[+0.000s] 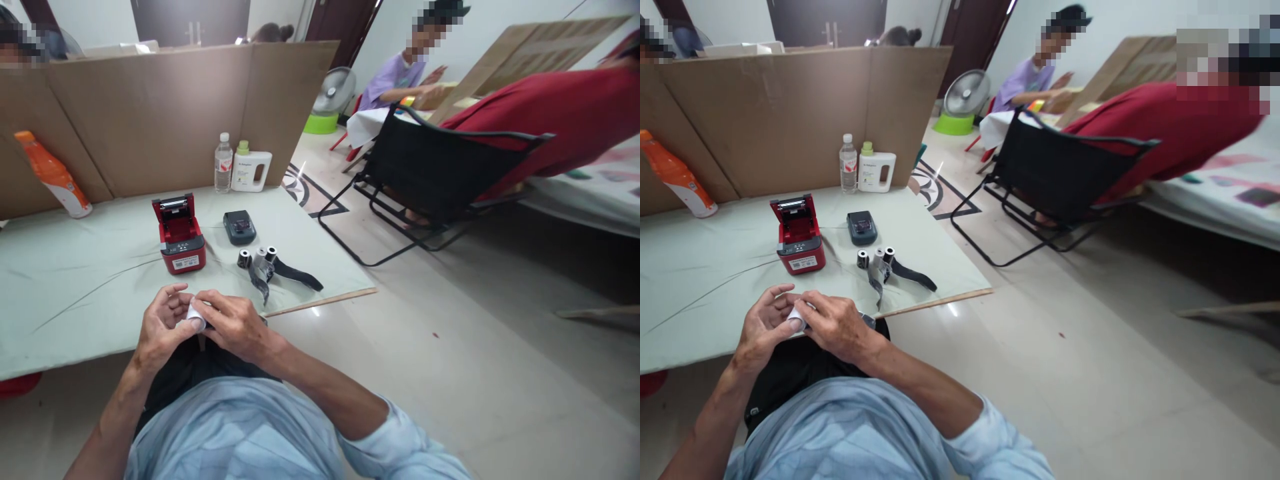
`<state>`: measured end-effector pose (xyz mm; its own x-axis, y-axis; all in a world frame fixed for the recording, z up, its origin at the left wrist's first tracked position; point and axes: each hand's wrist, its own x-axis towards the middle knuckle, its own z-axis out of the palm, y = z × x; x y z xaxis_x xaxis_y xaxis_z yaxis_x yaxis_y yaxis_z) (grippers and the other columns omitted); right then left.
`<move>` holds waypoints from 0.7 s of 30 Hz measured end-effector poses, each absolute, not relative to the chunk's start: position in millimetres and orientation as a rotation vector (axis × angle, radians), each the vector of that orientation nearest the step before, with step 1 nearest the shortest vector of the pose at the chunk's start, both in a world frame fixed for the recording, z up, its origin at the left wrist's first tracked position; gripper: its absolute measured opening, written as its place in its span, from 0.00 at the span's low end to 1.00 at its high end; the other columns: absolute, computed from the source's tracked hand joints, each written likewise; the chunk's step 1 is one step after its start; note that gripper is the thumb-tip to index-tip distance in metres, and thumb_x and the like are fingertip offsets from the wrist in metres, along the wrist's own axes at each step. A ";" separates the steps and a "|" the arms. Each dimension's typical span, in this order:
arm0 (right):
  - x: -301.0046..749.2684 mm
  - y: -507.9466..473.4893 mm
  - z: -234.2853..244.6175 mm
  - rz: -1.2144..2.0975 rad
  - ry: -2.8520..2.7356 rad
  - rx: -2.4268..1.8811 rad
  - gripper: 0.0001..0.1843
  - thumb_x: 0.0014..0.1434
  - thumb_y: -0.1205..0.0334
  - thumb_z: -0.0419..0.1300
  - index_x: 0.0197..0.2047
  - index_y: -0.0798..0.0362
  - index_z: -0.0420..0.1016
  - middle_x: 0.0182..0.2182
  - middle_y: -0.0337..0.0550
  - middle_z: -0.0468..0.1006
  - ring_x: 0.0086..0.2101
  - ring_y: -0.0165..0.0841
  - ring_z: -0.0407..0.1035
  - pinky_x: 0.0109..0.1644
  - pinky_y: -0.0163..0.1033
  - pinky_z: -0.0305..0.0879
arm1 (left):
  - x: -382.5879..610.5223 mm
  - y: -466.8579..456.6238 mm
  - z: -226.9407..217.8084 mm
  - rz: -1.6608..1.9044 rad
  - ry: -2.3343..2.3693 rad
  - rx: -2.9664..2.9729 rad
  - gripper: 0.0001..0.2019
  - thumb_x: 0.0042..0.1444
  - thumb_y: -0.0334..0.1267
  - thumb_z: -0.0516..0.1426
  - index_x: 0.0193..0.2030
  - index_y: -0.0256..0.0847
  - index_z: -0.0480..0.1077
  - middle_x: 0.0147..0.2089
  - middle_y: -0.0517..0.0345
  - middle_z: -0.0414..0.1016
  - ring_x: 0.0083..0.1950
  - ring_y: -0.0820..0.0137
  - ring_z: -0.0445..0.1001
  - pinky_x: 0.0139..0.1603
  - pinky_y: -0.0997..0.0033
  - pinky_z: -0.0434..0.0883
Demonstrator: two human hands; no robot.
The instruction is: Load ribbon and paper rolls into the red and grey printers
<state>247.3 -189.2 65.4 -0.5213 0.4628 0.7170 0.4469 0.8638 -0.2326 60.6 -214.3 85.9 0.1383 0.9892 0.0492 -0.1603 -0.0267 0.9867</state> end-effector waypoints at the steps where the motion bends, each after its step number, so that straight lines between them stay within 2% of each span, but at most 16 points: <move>1: 249.0 -188.1 66.5 0.005 -2.204 -0.626 0.12 0.72 0.65 0.58 0.57 0.56 0.72 0.48 0.54 0.81 0.44 0.38 0.80 0.44 0.38 0.76 | 57.3 -211.4 88.4 1.162 0.976 1.226 0.31 0.49 0.39 0.74 0.57 0.41 0.68 0.47 0.50 0.81 0.48 0.62 0.82 0.49 0.64 0.78; 4: 253.5 -184.8 69.1 -0.004 -2.277 -0.576 0.08 0.74 0.64 0.56 0.53 0.56 0.72 0.48 0.54 0.81 0.43 0.38 0.79 0.43 0.38 0.75 | 49.1 -203.3 94.9 1.056 0.995 1.348 0.31 0.47 0.37 0.74 0.56 0.40 0.70 0.47 0.49 0.81 0.47 0.63 0.82 0.50 0.63 0.79; 7: 255.0 -183.1 69.5 0.001 -2.386 -0.560 0.07 0.75 0.66 0.53 0.49 0.55 0.73 0.46 0.52 0.80 0.38 0.35 0.78 0.40 0.38 0.74 | 43.1 -195.5 101.8 0.912 0.993 1.482 0.30 0.46 0.35 0.74 0.56 0.41 0.70 0.47 0.50 0.81 0.47 0.64 0.82 0.51 0.63 0.80; 13: 251.4 -182.9 64.4 0.008 -2.632 -0.482 0.10 0.72 0.72 0.52 0.50 0.58 0.74 0.41 0.46 0.79 0.32 0.32 0.75 0.33 0.36 0.70 | 32.0 -179.0 114.0 0.503 0.938 1.681 0.32 0.44 0.31 0.72 0.58 0.41 0.72 0.47 0.53 0.82 0.49 0.60 0.82 0.52 0.59 0.80; 17: 252.8 -179.5 62.6 0.102 -2.362 -0.652 0.09 0.72 0.67 0.57 0.53 0.55 0.75 0.46 0.48 0.81 0.40 0.34 0.78 0.39 0.36 0.73 | 36.7 -180.6 99.9 0.784 0.902 1.455 0.37 0.49 0.34 0.71 0.66 0.42 0.67 0.48 0.50 0.81 0.48 0.62 0.82 0.50 0.62 0.79; 21: 249.4 -178.6 57.7 0.107 -2.107 -0.814 0.15 0.69 0.66 0.61 0.58 0.53 0.75 0.48 0.51 0.81 0.43 0.37 0.79 0.46 0.37 0.74 | 56.4 -193.9 78.5 1.233 0.900 1.179 0.34 0.53 0.40 0.71 0.64 0.41 0.66 0.48 0.49 0.80 0.48 0.63 0.82 0.49 0.64 0.77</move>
